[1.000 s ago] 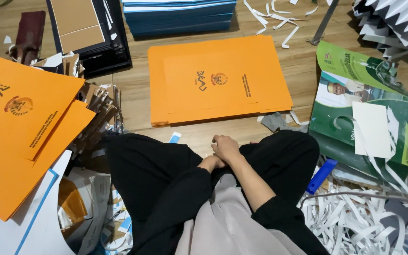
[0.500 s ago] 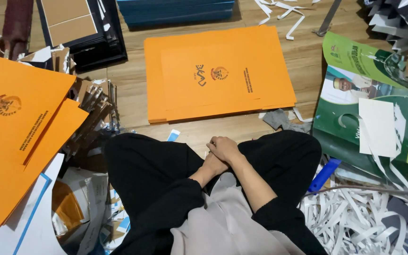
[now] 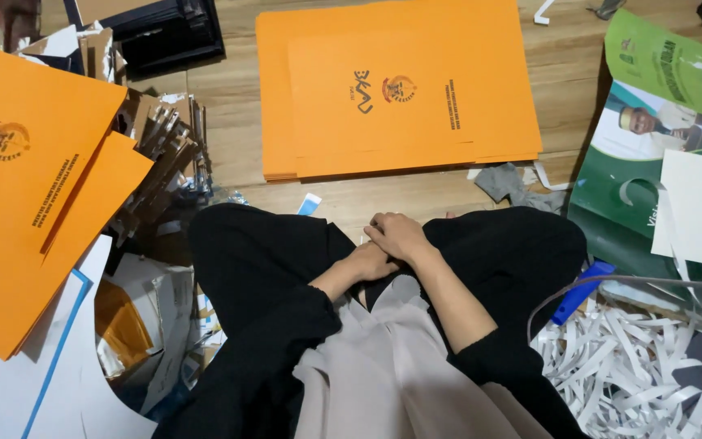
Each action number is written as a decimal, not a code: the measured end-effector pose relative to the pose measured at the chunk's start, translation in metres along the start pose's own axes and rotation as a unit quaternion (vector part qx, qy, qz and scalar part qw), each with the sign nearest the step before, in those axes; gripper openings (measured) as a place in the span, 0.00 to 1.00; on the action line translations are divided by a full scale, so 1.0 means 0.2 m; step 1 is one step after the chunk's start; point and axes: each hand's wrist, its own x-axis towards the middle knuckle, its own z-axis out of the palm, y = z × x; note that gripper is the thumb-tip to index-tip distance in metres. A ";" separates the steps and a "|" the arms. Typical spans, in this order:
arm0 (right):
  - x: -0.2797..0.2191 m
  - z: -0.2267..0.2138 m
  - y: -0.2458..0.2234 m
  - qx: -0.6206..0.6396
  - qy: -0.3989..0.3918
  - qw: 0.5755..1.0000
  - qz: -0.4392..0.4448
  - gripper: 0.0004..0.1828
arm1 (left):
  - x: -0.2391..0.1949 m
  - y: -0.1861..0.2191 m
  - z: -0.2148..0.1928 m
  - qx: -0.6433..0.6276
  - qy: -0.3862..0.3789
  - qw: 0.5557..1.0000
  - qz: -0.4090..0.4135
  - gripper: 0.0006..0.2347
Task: The person sits cross-legged on the floor and folds orange papers in half. They smooth the creases with their hands and stack the folded papers. The person also opens a folded paper to check the inside before folding it again.
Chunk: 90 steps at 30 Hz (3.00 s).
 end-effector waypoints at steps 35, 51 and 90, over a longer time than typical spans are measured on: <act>0.62 -0.41 1.19 0.171 0.387 0.877 0.227 0.10 | 0.11 -0.74 -0.66 -0.170 0.493 0.840 -0.146 0.09; 0.57 -0.45 0.98 0.142 0.387 0.884 0.221 0.08 | 0.13 -0.75 -0.66 -0.253 0.534 0.794 -0.146 0.09; 0.66 -0.38 1.18 0.163 0.385 0.877 0.234 0.02 | 0.12 -0.68 -0.68 -0.062 0.479 0.846 -0.224 0.07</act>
